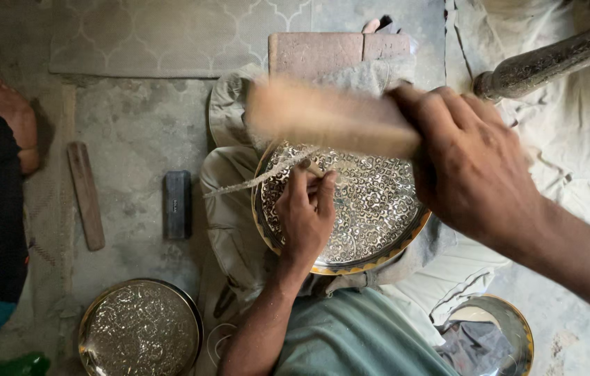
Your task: The person sits on the floor and uses a hammer and a small metal punch to create a decorative pattern on a large brass plate. They repeatedly strike the punch to emboss the metal surface, rotating the plate occasionally to access different areas.
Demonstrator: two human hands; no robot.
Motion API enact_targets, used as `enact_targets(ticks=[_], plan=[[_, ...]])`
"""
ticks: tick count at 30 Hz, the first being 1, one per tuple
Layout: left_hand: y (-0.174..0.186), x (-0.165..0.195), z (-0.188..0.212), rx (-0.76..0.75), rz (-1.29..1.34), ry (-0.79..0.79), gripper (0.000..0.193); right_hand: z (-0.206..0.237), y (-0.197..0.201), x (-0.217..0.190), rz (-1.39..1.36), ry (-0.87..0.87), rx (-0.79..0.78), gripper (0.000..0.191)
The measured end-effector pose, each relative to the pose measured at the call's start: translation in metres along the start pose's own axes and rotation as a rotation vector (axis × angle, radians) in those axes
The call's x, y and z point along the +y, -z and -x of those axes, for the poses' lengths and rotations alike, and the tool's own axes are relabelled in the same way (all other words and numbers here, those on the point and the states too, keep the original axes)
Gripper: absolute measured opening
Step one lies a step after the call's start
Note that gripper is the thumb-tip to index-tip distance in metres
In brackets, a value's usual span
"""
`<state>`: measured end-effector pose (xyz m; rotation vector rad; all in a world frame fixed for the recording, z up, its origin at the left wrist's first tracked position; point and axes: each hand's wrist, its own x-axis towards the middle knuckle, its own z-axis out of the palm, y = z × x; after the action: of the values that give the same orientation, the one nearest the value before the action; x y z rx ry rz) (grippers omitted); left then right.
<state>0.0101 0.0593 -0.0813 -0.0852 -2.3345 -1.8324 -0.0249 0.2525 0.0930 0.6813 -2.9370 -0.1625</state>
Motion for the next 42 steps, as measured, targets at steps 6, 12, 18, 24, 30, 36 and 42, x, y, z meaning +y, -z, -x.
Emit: enact_targets(ticks=[6, 12, 18, 24, 30, 36, 42], plan=[[0.002, 0.002, 0.001, -0.007, -0.001, 0.024, 0.020, -0.010, 0.011, -0.008, 0.026, -0.006, 0.061, 0.042], [0.004, 0.006, 0.001, -0.023, 0.019, 0.042, 0.018, -0.012, 0.015, -0.009, 0.113, 0.021, 0.024, 0.031], [0.003, 0.003, 0.000, -0.013, 0.001, -0.004, 0.018, -0.011, 0.002, -0.004, 0.214, 0.066, 0.004, 0.029], [0.003, 0.001, 0.001, -0.014, -0.018, 0.009, 0.022, -0.009, 0.006, -0.007, 0.198, 0.043, 0.020, 0.033], [0.000, -0.004, 0.002, -0.018, -0.036, -0.011, 0.024, -0.012, 0.010, -0.012, 0.169, 0.004, 0.033, 0.024], [0.001, -0.007, 0.005, -0.034, -0.063, -0.017, 0.025, -0.010, 0.016, -0.010, 0.226, 0.004, -0.076, 0.027], [-0.002, -0.008, 0.013, 0.013, -0.062, 0.025, 0.022, -0.010, 0.016, -0.013, -0.109, -0.040, 0.138, 0.051]])
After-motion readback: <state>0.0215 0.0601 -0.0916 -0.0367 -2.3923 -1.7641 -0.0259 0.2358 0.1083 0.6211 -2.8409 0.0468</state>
